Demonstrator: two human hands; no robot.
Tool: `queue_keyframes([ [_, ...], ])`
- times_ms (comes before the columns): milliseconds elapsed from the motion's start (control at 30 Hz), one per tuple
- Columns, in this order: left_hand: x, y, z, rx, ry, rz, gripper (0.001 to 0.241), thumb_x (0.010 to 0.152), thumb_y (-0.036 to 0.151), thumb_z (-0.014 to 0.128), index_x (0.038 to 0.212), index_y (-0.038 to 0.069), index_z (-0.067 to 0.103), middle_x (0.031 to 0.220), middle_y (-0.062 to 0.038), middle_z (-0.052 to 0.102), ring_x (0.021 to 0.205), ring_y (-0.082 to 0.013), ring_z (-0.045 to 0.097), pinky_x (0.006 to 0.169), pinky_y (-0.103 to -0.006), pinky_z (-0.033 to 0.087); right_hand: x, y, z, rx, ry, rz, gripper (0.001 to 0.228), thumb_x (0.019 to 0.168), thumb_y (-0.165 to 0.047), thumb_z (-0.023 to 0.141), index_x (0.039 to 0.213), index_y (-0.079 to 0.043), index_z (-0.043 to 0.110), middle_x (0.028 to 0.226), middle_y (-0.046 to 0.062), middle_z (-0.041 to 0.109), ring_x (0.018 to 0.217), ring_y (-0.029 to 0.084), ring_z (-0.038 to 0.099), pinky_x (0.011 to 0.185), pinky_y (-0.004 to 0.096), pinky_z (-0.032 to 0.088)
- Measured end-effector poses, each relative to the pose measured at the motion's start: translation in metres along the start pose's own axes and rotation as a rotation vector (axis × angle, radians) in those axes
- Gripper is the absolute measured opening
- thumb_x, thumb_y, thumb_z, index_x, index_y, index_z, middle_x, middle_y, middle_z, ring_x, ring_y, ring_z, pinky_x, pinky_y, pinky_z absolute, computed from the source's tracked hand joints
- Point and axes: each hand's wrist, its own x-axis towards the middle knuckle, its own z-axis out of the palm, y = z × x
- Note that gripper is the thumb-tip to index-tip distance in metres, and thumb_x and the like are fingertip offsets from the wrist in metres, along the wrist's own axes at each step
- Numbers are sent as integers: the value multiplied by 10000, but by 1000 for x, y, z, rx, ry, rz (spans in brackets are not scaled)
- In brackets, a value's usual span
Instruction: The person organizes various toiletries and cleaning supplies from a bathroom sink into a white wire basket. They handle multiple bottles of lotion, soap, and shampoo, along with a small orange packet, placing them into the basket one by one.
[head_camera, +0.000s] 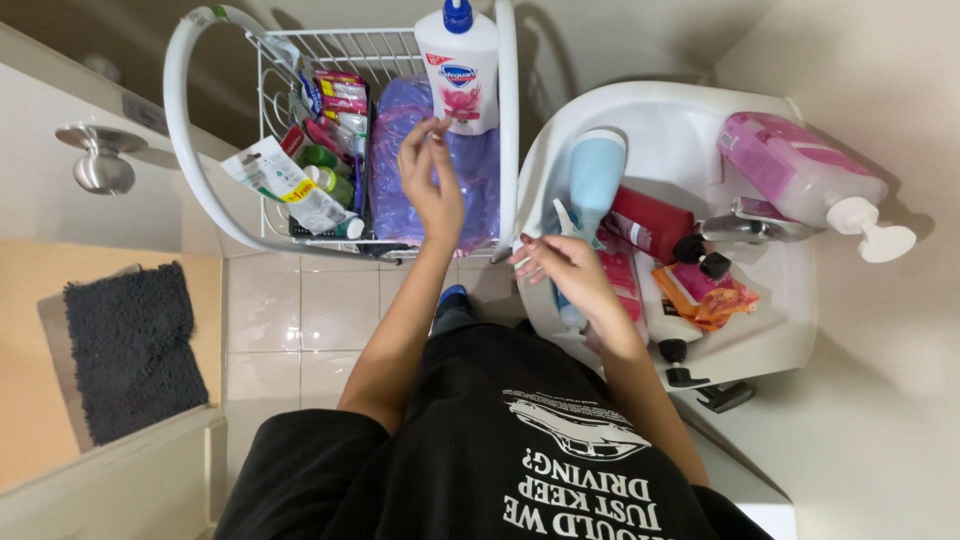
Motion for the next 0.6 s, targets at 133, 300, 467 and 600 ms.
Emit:
queue_keyframes([
  [133,-24,82,-17,338,-103,385,364,966,105,639,1326,91,695,1416,-165,513,1425,-382,405,1230,-513,290,-36,9,-37,-104,213,-57,303,1078,-193,527,1005,10,740,1009,80,783,800,138,695,713,299,551],
  [300,-78,97,5,319,-333,636,499,952,157,704,1432,123,571,1479,-155,452,1446,-391,350,1228,-557,239,-104,-33,-71,-527,735,-260,258,1107,-144,639,892,-39,735,888,74,736,820,158,686,803,354,519],
  [467,-125,114,38,209,-643,721,517,978,124,686,1471,101,535,1524,-118,463,1490,-336,391,1286,-510,292,-132,-63,-97,-1230,921,-545,244,838,-136,824,1028,-34,711,1054,127,665,964,329,607,870,432,497],
  [600,-151,111,60,151,-868,628,587,930,126,665,1484,58,485,1512,-152,455,1479,-356,387,1291,-511,302,-133,-16,-133,-869,745,-321,440,886,-60,819,1291,2,656,1162,134,625,857,215,634,743,334,537],
])
